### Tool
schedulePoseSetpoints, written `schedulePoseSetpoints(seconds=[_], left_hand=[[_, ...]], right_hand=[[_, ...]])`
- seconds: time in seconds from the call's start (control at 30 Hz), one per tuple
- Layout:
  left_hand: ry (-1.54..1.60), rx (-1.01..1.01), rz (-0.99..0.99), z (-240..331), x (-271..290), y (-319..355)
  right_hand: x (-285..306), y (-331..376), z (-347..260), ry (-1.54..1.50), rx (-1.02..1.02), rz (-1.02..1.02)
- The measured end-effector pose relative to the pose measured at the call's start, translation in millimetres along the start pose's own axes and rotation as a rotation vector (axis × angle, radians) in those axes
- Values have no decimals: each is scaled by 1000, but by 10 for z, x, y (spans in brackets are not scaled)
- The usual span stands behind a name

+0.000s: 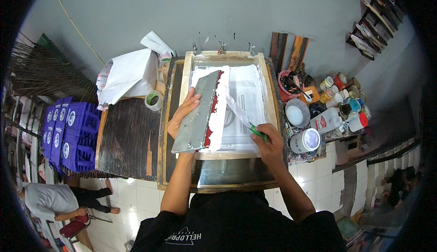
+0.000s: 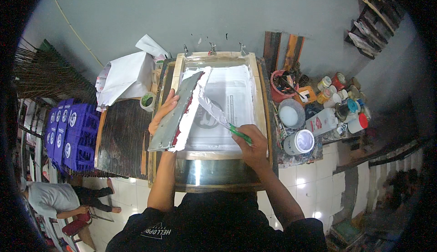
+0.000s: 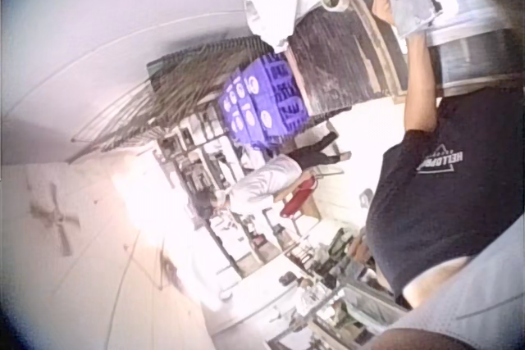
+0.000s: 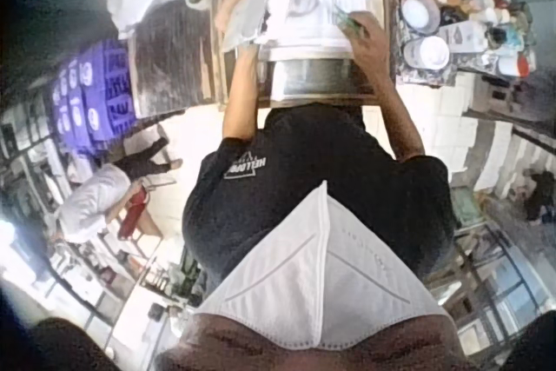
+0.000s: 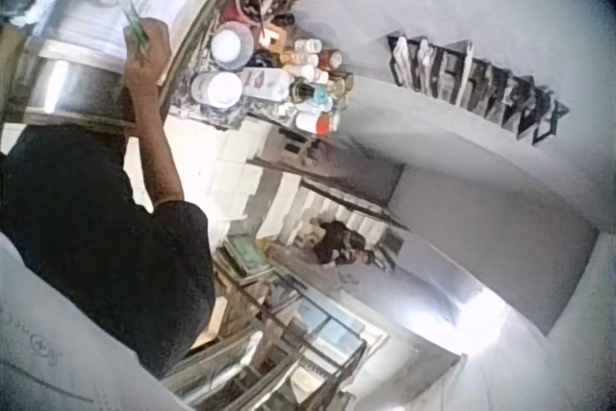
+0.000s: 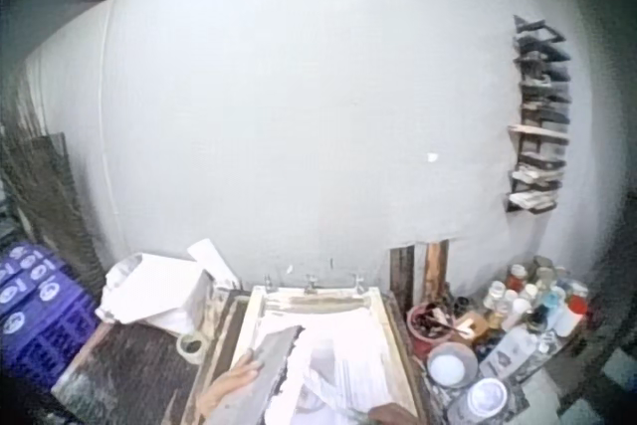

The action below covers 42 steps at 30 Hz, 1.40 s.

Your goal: The person performs screen printing on purple bags by placing each bag on a glass surface, lowering a screen frame, and using a squeegee to apply white ink. After printing several bags, the person uses a small green scraper to clean the ink from the screen and squeegee.

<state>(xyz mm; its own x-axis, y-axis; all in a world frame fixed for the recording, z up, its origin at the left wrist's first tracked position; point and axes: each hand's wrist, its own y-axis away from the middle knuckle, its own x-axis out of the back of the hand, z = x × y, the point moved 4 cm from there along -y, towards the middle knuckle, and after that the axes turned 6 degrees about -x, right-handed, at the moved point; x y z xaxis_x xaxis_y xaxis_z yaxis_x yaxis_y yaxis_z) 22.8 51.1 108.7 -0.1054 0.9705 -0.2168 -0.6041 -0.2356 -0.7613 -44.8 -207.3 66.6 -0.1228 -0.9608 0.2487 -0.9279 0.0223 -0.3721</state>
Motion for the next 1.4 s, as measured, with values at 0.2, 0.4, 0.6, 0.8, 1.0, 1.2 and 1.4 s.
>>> schedulePoseSetpoints(seconds=[0.2, 0.4, 0.6, 0.8, 1.0, 1.2, 1.4], left_hand=[[98, -9, 52, -92, 170, -63], [196, 61, -70, -9, 230, -33], [165, 69, -81, -50, 270, 24], [192, 113, -38, -174, 364, 50], [199, 134, -9, -329, 489, 104], [121, 76, -167, -236, 684, -141], [123, 177, -287, -12, 704, -231]], right_hand=[[32, 44, -43, -13, -23, 127], [-340, -421, -325, -662, -500, 30], [-687, -443, -163, -716, -628, -36], [-642, -230, -60, -599, -710, -70], [-347, -34, -122, -397, -829, -92], [399, -300, 3, 180, -559, 83], [345, -897, -163, 475, -388, -128]])
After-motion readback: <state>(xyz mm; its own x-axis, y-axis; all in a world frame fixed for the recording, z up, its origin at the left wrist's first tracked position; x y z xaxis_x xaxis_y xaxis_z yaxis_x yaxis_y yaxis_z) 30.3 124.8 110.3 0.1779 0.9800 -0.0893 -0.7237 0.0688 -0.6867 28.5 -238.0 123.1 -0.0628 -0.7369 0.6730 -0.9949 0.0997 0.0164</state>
